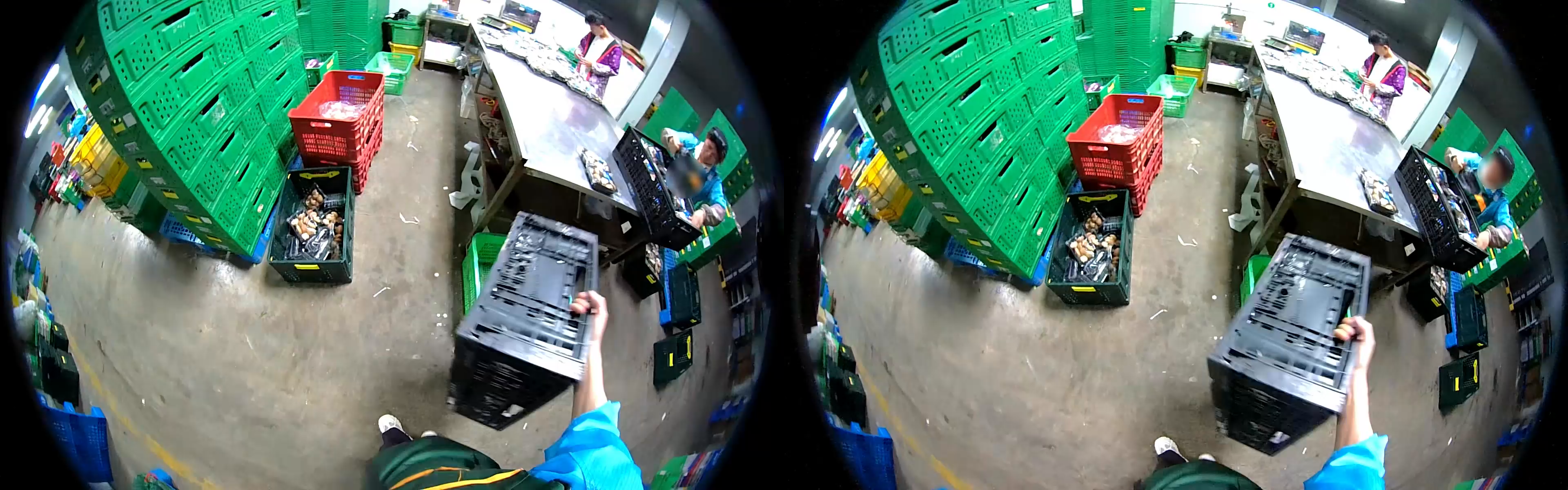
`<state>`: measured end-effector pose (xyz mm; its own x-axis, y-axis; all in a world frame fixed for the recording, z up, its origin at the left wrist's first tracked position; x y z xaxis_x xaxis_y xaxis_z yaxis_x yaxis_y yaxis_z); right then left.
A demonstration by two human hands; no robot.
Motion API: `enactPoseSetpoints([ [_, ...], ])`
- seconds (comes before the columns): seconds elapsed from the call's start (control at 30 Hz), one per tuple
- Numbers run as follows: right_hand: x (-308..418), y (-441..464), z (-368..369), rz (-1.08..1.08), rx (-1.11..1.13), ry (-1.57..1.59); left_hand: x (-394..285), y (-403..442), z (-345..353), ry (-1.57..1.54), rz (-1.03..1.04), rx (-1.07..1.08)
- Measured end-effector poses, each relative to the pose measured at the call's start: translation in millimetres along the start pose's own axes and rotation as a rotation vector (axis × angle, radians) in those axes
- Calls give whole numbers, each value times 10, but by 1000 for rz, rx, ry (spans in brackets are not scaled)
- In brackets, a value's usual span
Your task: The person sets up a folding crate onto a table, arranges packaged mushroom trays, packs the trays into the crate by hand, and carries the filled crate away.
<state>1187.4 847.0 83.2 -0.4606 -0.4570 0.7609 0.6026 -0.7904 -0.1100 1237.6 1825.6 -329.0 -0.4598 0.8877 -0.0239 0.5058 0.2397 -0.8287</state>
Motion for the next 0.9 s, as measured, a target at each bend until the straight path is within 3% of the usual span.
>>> enactPoseSetpoints([
  [0.07,452,-247,510,65,229,469,-429,77,-349,139,128,-73],
  [0.17,972,-387,1083,-97,386,186,-1977,336,-875,352,646,-356],
  [0.23,1211,-247,1320,-225,484,103,-4087,-168,-1656,-23,932,-414],
  [0.27,1321,-171,1401,-299,465,82,-5049,-332,-1877,-301,761,-27],
  [0.3,1420,-75,1412,-336,439,49,-5902,-368,-2114,-484,890,-16],
  [0.37,1680,213,1542,-449,459,-32,-7423,-1024,-2706,-154,1190,-235],
  [0.43,1945,471,1727,-518,382,-211,-8234,-1023,-3185,-162,1154,-311],
  [0.5,2320,856,1938,-564,397,-323,-8686,-981,-3678,-159,1099,-462],
  [0.53,2446,1008,2206,-605,242,-300,-8735,-421,-3845,-254,1082,-403],
  [0.57,2648,1225,2216,-619,291,-282,-8767,99,-3903,-347,1062,-342],
  [0.6,2811,1425,2288,-594,318,-337,-8674,-49,-4013,-525,909,-186],
  [0.63,2953,1633,2458,-572,355,-404,-8580,20,-4091,-519,782,-192],
  [0.67,3011,1849,2679,-600,352,-401,-8350,945,-4067,-452,778,-147],
  [0.7,3139,2104,2725,-620,428,-379,-8034,1690,-4027,-327,929,-304],
  [0.73,3201,2382,2876,-608,446,-381,-7692,1614,-3925,-816,456,-181],
  [0.77,3172,2655,3030,-596,464,-382,-7438,1655,-3790,-809,281,-183],
  [0.9,2939,3804,3408,-708,345,-378,-7773,2198,-3597,-371,150,-138],
])
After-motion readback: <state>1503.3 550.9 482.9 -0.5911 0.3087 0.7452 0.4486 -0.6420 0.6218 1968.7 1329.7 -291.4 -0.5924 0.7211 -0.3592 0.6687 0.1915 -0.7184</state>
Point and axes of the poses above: each hand's wrist, its own y-axis towards the middle knuckle, its own z-axis out of the palm, x = y × z, the point moved 9 cm from there along y, towards the middle knuckle, and after that the axes turned 5 degrees about x, right-handed, at the moved point
